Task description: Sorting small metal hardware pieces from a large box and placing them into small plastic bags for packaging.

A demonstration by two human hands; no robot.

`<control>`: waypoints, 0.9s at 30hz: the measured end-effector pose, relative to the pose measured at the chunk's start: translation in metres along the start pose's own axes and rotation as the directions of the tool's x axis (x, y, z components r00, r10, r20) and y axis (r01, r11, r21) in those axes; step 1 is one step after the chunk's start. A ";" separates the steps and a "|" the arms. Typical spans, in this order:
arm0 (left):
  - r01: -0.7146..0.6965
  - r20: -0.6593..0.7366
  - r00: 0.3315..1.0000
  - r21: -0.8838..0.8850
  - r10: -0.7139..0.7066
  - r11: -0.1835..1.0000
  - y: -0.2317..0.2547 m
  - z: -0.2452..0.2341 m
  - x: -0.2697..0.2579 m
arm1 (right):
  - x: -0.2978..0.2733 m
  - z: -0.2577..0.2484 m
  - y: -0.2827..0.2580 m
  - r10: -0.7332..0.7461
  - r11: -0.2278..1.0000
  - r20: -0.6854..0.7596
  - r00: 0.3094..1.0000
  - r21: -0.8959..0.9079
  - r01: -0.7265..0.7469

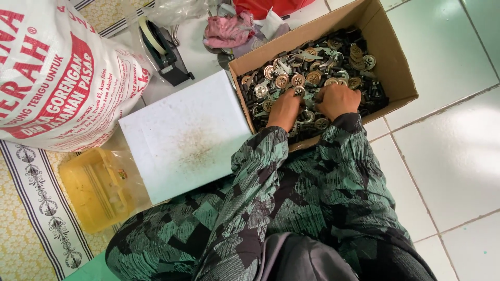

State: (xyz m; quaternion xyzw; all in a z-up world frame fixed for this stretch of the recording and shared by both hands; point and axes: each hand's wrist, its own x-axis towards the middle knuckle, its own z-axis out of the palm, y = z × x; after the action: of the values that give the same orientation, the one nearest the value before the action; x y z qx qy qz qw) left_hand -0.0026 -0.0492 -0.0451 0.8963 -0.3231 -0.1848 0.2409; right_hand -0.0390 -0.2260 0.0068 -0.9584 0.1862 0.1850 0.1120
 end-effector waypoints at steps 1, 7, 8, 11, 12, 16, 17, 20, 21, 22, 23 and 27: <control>-0.001 0.002 1.000 -0.001 0.001 1.000 0.002 -0.003 0.000 | 0.003 0.003 0.001 0.002 1.000 0.001 1.000 0.000 -0.002; 0.044 0.000 0.999 -0.059 -0.044 0.997 0.001 -0.001 0.011 | -0.001 -0.001 -0.008 -0.028 0.999 0.062 0.998 -0.031 0.030; 0.066 0.023 0.998 -0.083 -0.065 0.994 0.008 -0.012 0.008 | -0.001 0.000 -0.008 -0.040 0.999 0.047 0.998 -0.022 0.041; 0.096 0.051 0.995 -0.171 -0.089 0.981 0.000 0.000 0.011 | -0.002 -0.002 -0.004 -0.076 0.997 0.045 0.996 0.005 0.076; 0.102 0.053 0.994 -0.233 -0.092 0.967 -0.008 0.011 0.014 | -0.003 -0.003 -0.002 -0.099 0.995 0.056 0.993 0.023 0.098; 0.182 0.074 0.983 -0.308 -0.167 0.934 0.016 -0.048 0.000 | -0.026 -0.050 -0.019 -0.137 0.956 0.038 0.990 0.265 0.122; 0.196 0.050 0.980 -0.454 -0.194 0.870 0.015 -0.052 0.001 | -0.028 -0.056 -0.021 -0.158 0.881 -0.010 0.987 0.451 0.145; 0.174 0.016 0.976 -0.653 -0.217 0.737 0.015 -0.072 -0.006 | -0.037 -0.067 -0.027 -0.175 0.677 -0.050 0.983 0.719 0.157; 0.148 0.002 0.978 -0.714 -0.209 0.684 0.015 -0.080 -0.009 | -0.040 -0.071 -0.030 -0.182 0.573 -0.037 0.983 0.808 0.137; 0.146 -0.001 0.978 -0.713 -0.210 0.686 0.014 -0.085 -0.010 | -0.043 -0.075 -0.034 -0.185 0.572 -0.040 0.982 0.808 0.141; 0.140 -0.011 0.977 -0.723 -0.214 0.676 0.013 -0.089 -0.012 | -0.046 -0.079 -0.037 -0.217 0.516 -0.039 0.975 0.844 0.149; 0.111 -0.031 0.978 -0.754 -0.204 0.647 0.014 -0.096 -0.018 | -0.056 -0.090 -0.045 -0.276 0.410 -0.068 0.959 0.894 0.181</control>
State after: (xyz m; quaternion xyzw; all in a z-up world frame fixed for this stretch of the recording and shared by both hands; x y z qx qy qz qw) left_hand 0.0240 -0.0165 0.0442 0.7513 -0.1251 -0.2705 0.5889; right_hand -0.0415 -0.1926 0.1171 -0.7617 0.1177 0.0850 0.6315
